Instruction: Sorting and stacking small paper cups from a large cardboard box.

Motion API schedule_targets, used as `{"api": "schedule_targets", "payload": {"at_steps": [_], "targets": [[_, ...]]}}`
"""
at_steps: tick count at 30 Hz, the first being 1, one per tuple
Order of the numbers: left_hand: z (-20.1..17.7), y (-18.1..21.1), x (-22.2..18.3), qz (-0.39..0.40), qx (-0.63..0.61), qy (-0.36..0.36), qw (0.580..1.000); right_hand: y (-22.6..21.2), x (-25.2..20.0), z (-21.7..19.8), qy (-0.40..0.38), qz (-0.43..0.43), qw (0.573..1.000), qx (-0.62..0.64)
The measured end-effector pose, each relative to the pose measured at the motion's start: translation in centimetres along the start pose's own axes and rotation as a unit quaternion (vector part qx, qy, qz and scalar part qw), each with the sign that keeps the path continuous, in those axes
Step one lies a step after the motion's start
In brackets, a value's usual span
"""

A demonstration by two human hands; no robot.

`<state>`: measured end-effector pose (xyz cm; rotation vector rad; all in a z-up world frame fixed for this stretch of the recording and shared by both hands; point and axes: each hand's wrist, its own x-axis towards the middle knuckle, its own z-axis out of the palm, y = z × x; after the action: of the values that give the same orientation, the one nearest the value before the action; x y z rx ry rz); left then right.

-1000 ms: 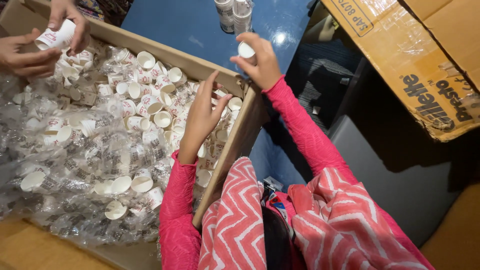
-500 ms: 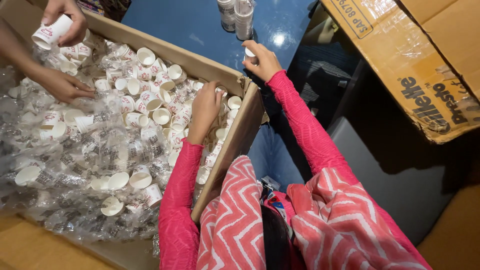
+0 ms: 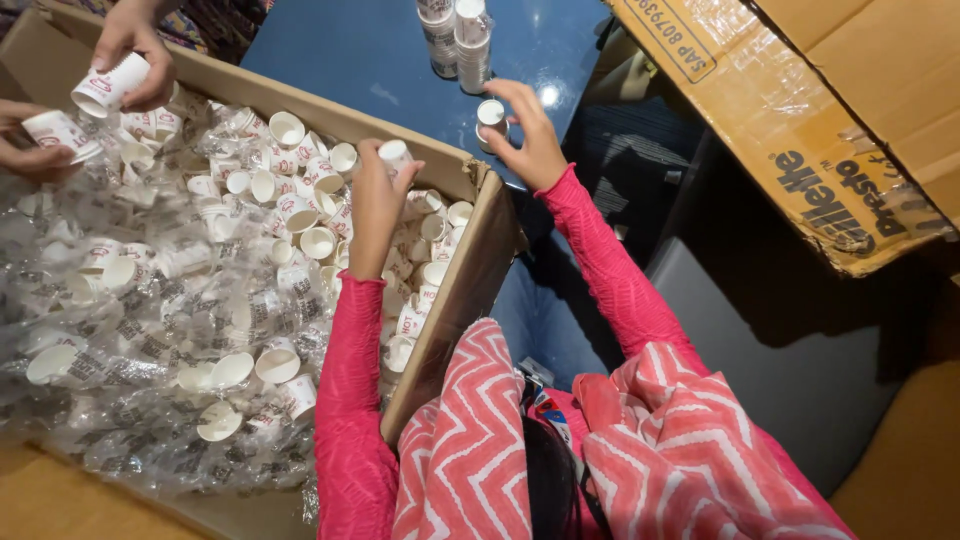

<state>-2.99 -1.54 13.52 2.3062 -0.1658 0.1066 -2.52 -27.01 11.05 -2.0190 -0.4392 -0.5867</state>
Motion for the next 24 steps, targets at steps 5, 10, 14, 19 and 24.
{"api": "schedule_targets", "payload": {"at_steps": [5,10,14,19,24], "targets": [[-0.3,3.6,-0.5,0.128,-0.056,0.045,0.989,-6.4,0.1,0.9,-0.145,-0.084,0.976,0.142],[1.7,2.2,-0.5,0.182,-0.280,-0.106,0.937,-4.9,0.6,1.8,-0.086,-0.038,0.984,0.152],[3.3,-0.4,0.4,0.178,-0.188,-0.109,0.960,-3.8,2.5,-0.1,-0.025,-0.053,0.996,0.061],[2.7,-0.4,-0.5,0.184,0.009,0.042,0.982,3.3,3.1,0.8,-0.003,0.028,0.999,-0.016],[4.3,-3.5,0.1,0.133,-0.005,0.086,0.987,4.0,2.1,1.4,0.029,0.012,0.999,0.015]]}}
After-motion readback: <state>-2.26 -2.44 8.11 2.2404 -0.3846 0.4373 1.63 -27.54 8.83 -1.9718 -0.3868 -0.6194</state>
